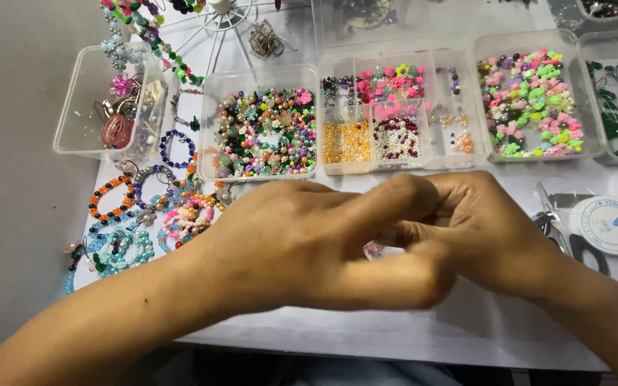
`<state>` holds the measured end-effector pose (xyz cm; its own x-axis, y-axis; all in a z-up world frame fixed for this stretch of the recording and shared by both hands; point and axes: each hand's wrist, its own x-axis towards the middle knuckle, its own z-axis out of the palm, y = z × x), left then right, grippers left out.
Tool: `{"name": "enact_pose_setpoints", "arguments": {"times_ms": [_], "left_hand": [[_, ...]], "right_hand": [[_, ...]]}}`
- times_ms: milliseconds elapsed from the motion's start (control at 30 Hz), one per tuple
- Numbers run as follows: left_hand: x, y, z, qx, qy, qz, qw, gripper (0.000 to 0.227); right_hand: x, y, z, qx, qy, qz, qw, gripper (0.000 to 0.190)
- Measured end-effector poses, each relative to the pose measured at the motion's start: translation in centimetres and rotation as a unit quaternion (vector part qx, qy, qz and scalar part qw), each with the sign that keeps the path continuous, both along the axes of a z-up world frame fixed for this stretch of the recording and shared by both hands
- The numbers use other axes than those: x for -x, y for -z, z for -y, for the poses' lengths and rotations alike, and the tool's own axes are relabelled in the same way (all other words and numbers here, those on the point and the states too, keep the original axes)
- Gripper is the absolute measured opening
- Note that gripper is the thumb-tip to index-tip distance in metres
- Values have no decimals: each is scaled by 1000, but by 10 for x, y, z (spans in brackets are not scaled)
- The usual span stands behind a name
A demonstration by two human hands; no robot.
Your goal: Assembling a beaded piece of jewelry by selecting beads from an organizer and threading them onto a string.
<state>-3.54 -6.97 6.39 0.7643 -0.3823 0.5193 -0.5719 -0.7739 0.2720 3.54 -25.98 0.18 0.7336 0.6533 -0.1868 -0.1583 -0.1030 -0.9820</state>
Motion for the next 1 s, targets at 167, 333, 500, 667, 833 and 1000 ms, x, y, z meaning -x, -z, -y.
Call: {"name": "enact_pose_setpoints", "arguments": {"times_ms": [167, 333, 500, 667, 833, 1000], "left_hand": [[-17, 19, -23, 135, 120, -180, 967, 37], [-26, 44, -12, 313, 147, -338, 875, 41], [-35, 48, -18, 218, 85, -259, 937, 12], [-30, 34, -23, 192, 104, -185, 958, 10], [-26, 25, -19, 199, 134, -149, 959, 5], [-26, 30, -16, 170, 164, -130, 963, 9]], "right_hand": [[-1, -7, 6, -7, 34, 98, 995, 13], [7, -10, 3, -2, 72, 158, 985, 13], [6, -11, 12, -51, 160, 262, 950, 7], [0, -12, 16, -79, 203, 227, 949, 11], [-7, -3, 3, -96, 203, 143, 964, 11], [-9, 17, -11, -124, 129, -37, 983, 26]]}}
